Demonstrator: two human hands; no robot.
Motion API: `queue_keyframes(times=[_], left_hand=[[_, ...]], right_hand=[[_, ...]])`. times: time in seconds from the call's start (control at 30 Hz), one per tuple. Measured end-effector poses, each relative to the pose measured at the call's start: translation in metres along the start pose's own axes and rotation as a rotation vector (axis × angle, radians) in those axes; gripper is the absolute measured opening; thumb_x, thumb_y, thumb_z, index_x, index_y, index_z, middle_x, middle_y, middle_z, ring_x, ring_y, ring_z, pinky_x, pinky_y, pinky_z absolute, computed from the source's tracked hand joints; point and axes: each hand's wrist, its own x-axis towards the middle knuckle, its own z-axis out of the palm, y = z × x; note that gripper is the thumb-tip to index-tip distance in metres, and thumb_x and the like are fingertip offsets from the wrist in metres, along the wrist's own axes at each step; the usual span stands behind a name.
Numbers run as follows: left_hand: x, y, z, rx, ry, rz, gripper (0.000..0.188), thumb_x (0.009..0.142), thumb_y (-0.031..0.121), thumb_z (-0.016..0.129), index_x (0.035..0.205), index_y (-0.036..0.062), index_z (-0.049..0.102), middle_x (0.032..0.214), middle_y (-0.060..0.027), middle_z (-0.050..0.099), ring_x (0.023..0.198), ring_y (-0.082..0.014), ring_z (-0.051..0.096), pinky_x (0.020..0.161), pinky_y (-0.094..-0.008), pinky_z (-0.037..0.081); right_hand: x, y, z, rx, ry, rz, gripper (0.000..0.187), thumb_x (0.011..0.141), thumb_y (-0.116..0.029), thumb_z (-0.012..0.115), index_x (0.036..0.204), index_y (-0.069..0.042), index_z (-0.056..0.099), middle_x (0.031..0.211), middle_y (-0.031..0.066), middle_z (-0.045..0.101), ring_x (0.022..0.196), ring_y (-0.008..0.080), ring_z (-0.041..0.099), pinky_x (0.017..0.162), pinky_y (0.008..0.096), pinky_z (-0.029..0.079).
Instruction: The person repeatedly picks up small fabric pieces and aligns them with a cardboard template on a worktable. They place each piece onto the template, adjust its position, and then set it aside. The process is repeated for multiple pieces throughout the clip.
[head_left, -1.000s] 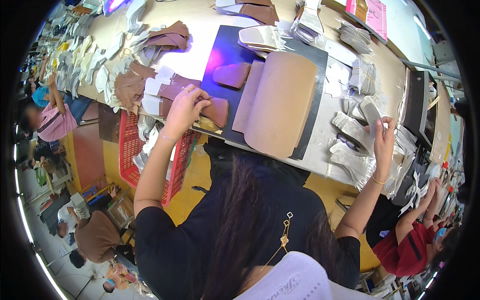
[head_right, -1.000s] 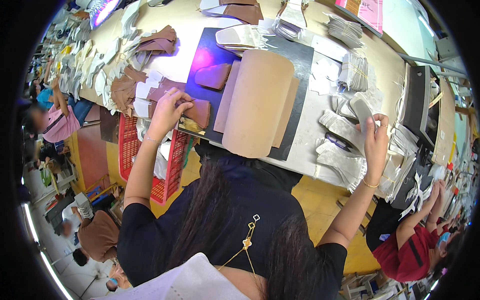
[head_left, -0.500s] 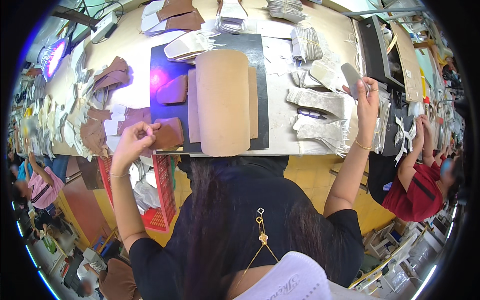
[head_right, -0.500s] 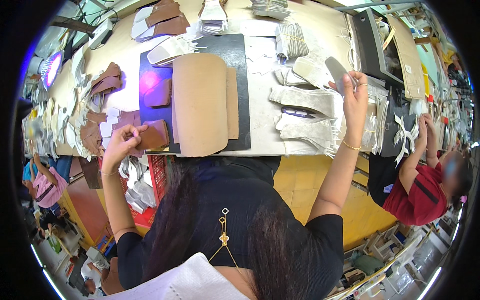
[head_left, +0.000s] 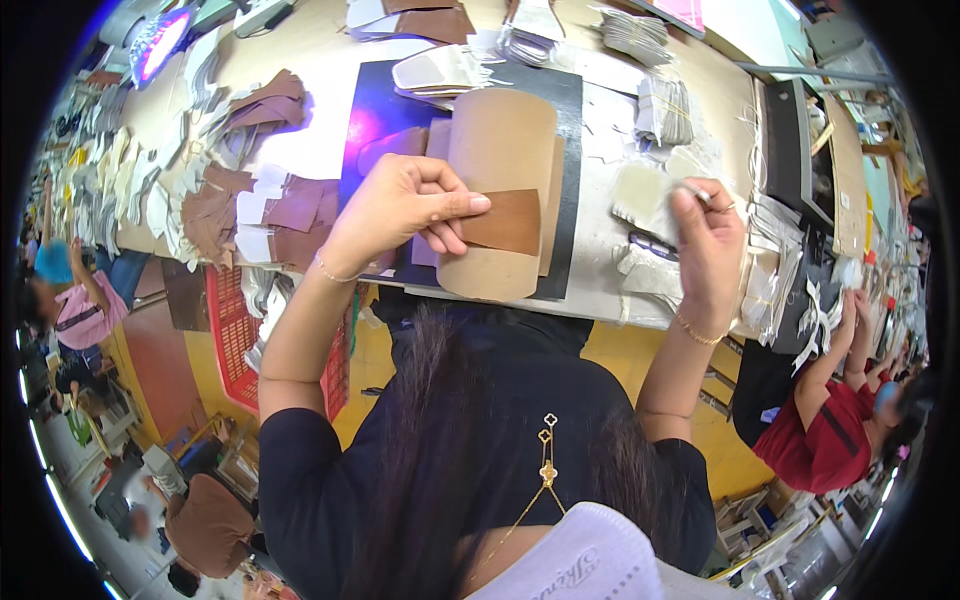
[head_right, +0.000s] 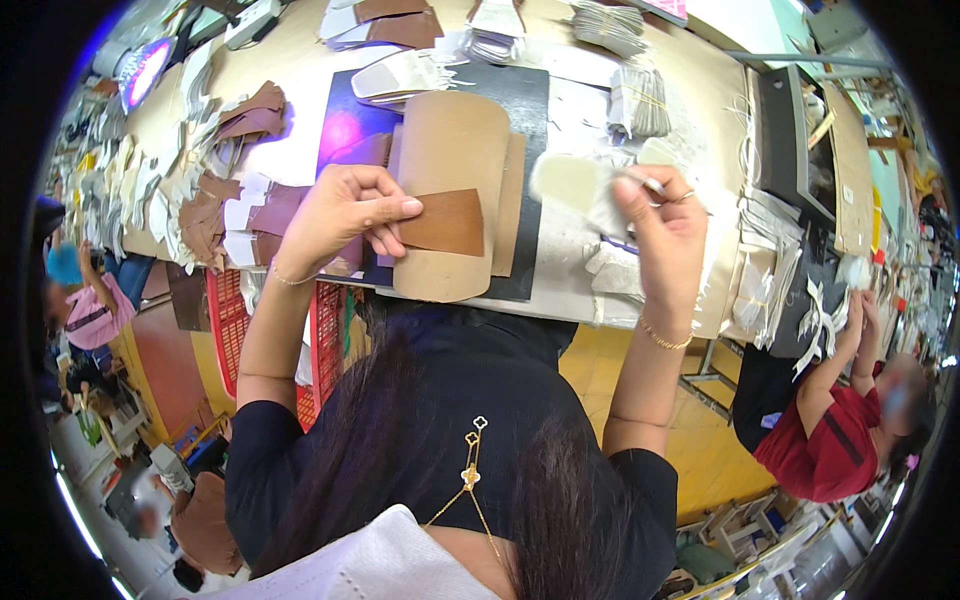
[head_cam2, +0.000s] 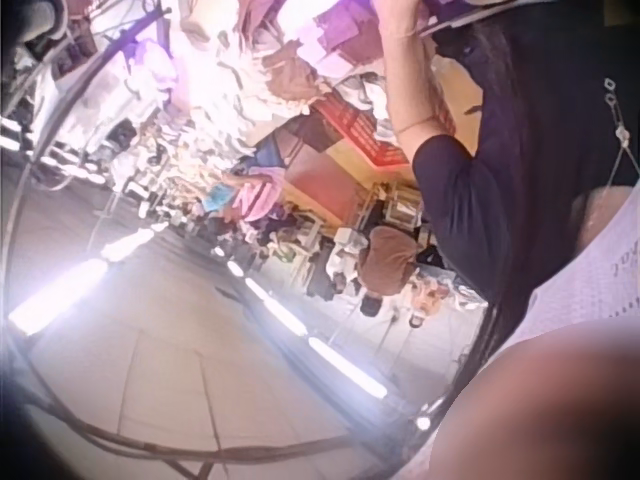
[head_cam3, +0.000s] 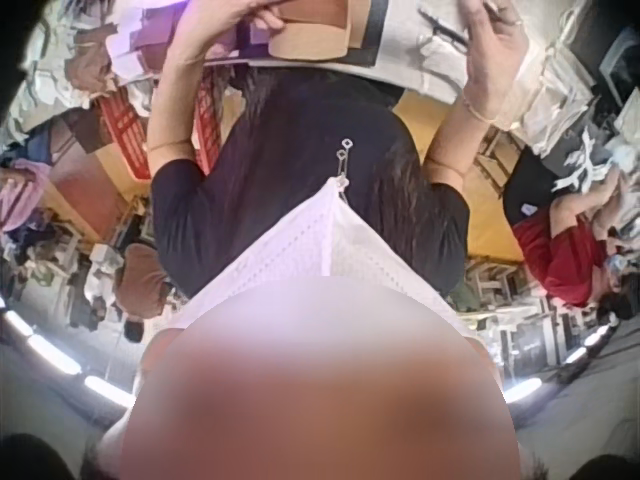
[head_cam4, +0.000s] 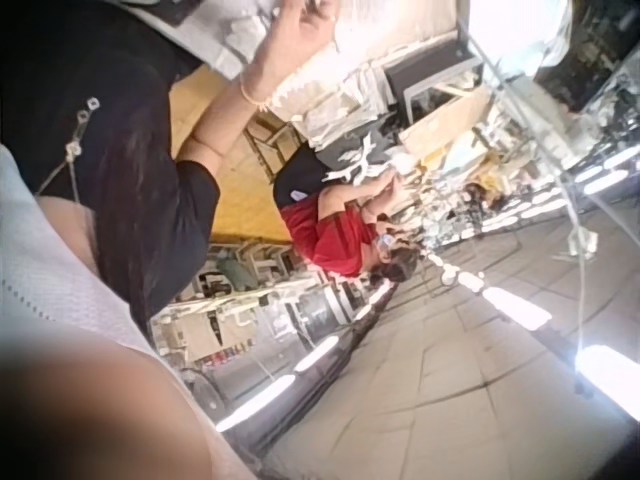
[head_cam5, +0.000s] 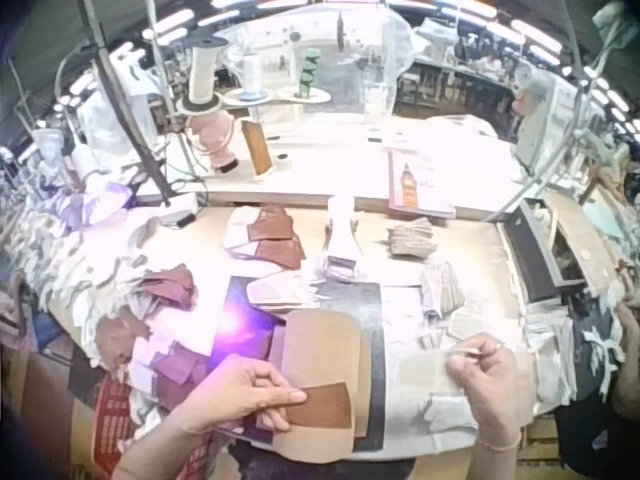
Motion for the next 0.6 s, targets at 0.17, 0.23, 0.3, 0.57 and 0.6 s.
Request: queue_keyframes(times=[0.17, 0.23, 0.3, 0.57, 0.6], left_hand=[[0.002, -0.014, -0.007, -0.132, -0.045, -0.061, 0.032, 0.094, 0.028, 0.060, 0.084, -0.0029, 0.062, 0.065, -0.0129, 0.066, 0.053, -0.0179, 0.067, 0.045, -0.0220, 0.053], [0.002, -0.018, -0.010, -0.174, -0.057, -0.065, 0.038, 0.094, 0.032, 0.059, 0.085, -0.0040, 0.062, 0.066, -0.0136, 0.066, 0.054, -0.0182, 0.068, 0.047, -0.0224, 0.054], [0.002, -0.020, -0.012, -0.186, -0.073, -0.078, 0.044, 0.092, 0.038, 0.061, 0.087, -0.0053, 0.062, 0.068, -0.0142, 0.066, 0.057, -0.0181, 0.068, 0.050, -0.0224, 0.055], [0.003, -0.020, -0.012, -0.198, -0.106, -0.064, 0.042, 0.095, 0.035, 0.056, 0.085, -0.0053, 0.063, 0.069, -0.0159, 0.067, 0.056, -0.0190, 0.068, 0.048, -0.0230, 0.055], [0.003, -0.020, -0.011, -0.190, -0.097, -0.056, 0.041, 0.097, 0.033, 0.054, 0.084, -0.0052, 0.063, 0.068, -0.0163, 0.067, 0.054, -0.0195, 0.068, 0.047, -0.0232, 0.055]], right_hand=[[-0.011, -0.002, 0.051, 0.065, -0.253, 0.238, 0.018, 0.085, -0.009, 0.070, 0.094, 0.003, 0.060, 0.076, 0.0089, 0.066, 0.057, 0.0081, 0.060, 0.044, 0.0221, 0.050], [-0.009, -0.002, 0.063, 0.033, -0.275, 0.297, 0.018, 0.086, -0.009, 0.070, 0.093, 0.003, 0.060, 0.073, 0.0086, 0.066, 0.055, 0.0070, 0.059, 0.042, 0.0203, 0.048], [-0.008, -0.002, 0.072, 0.021, -0.321, 0.316, 0.017, 0.086, -0.009, 0.070, 0.092, 0.004, 0.060, 0.072, 0.0083, 0.066, 0.054, 0.0062, 0.058, 0.040, 0.0191, 0.047], [-0.007, 0.000, 0.083, -0.078, -0.358, 0.341, 0.017, 0.087, -0.011, 0.069, 0.089, 0.004, 0.060, 0.068, 0.0075, 0.065, 0.052, 0.0056, 0.057, 0.040, 0.0193, 0.046], [-0.006, 0.000, 0.083, -0.082, -0.359, 0.347, 0.017, 0.087, -0.011, 0.069, 0.089, 0.004, 0.060, 0.068, 0.0074, 0.065, 0.051, 0.0055, 0.057, 0.040, 0.0193, 0.046]])
